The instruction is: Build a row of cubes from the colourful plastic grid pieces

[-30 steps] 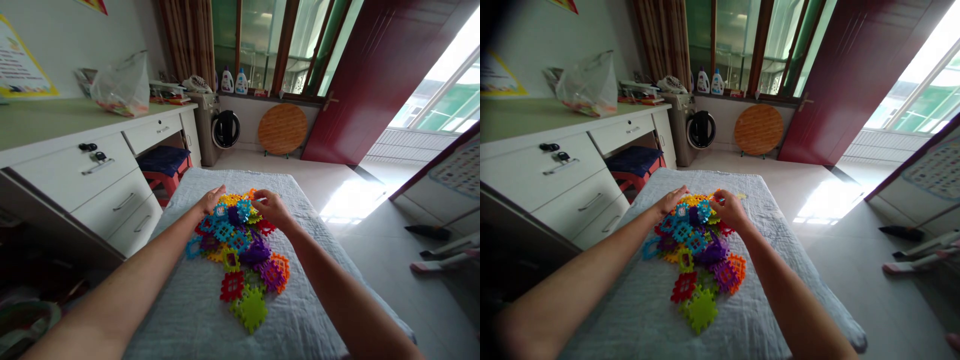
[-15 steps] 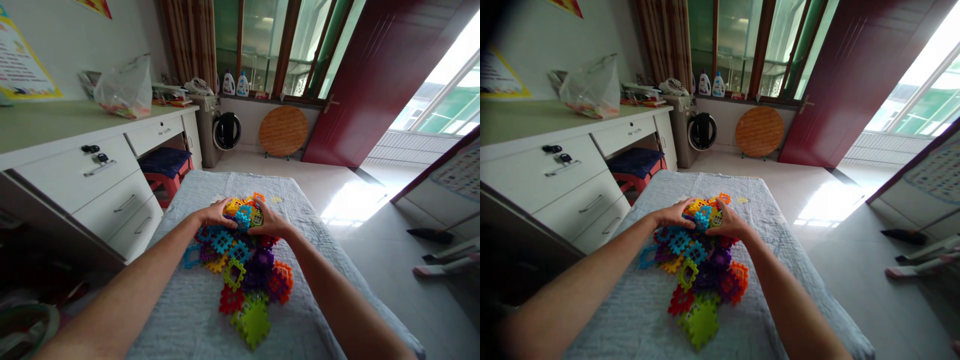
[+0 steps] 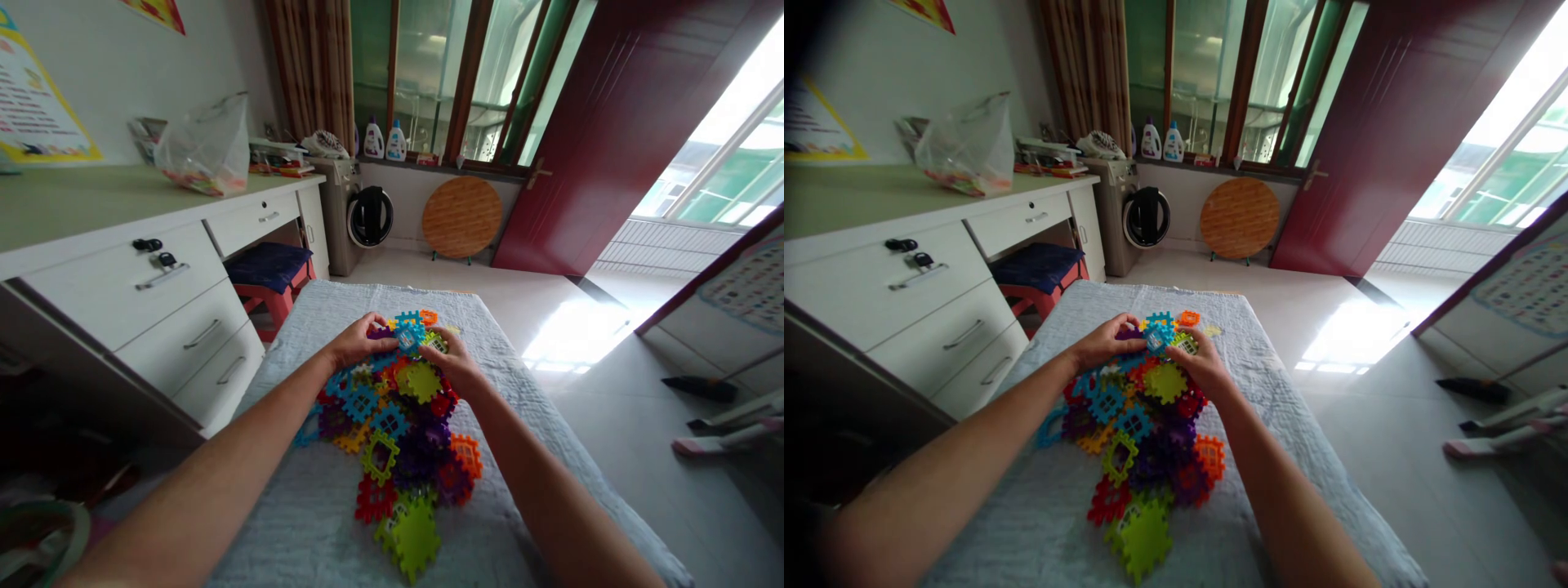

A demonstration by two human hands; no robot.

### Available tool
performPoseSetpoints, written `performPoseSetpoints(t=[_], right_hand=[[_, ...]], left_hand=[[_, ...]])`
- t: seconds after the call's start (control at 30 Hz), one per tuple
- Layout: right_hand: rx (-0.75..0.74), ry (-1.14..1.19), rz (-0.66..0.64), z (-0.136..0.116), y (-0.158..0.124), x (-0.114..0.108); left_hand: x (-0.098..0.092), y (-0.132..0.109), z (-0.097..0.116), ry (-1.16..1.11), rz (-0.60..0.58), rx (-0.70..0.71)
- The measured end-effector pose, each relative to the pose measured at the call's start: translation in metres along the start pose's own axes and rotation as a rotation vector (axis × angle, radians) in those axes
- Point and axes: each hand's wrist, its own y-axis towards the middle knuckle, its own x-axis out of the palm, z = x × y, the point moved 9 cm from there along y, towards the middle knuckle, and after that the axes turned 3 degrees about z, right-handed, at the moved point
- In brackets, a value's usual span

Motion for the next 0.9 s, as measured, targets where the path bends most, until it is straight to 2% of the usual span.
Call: performPoseSetpoints(t=[0.1, 0.2, 0.37, 0.43, 0.5, 0.63, 0.73, 0.9], right_hand=[[0.031, -0.034, -0.034, -0.005, -0.008, 0.003], [0.029, -0.318, -0.028, -0.009, -0.013, -0.006], [-0.148, -0.820, 0.131, -0.018, -0.012, -0.054], [-0.166, -0.970, 0.159, -0.009, -0.013, -0.074], [-0.119, -1.117, 0.178, 0.008, -0.015, -0.092], [-0.103, -1.294, 0.210, 0.033, -0.018, -0.105], [-0.140, -1.325, 0.196, 0.037, -0.010, -0.103], [-0.179, -1.334, 0.144, 0.034, 0.014, -0.102]], left_hand=[[0.009, -0.007, -0.002, -0.152, -0.020, -0.132], [0.005, -0.013, -0.012, -0.111, 0.012, -0.209], [-0.057, -0.025, -0.028, 0.343, 0.284, -0.023], [-0.079, -0.035, -0.041, 0.569, 0.360, 0.034], [-0.093, -0.046, -0.058, 0.719, 0.405, 0.049], [-0.093, -0.061, -0.085, 0.863, 0.398, 0.085], [-0.088, -0.064, -0.089, 0.951, 0.419, 0.094], [-0.084, -0.062, -0.087, 0.998, 0.461, 0.034]])
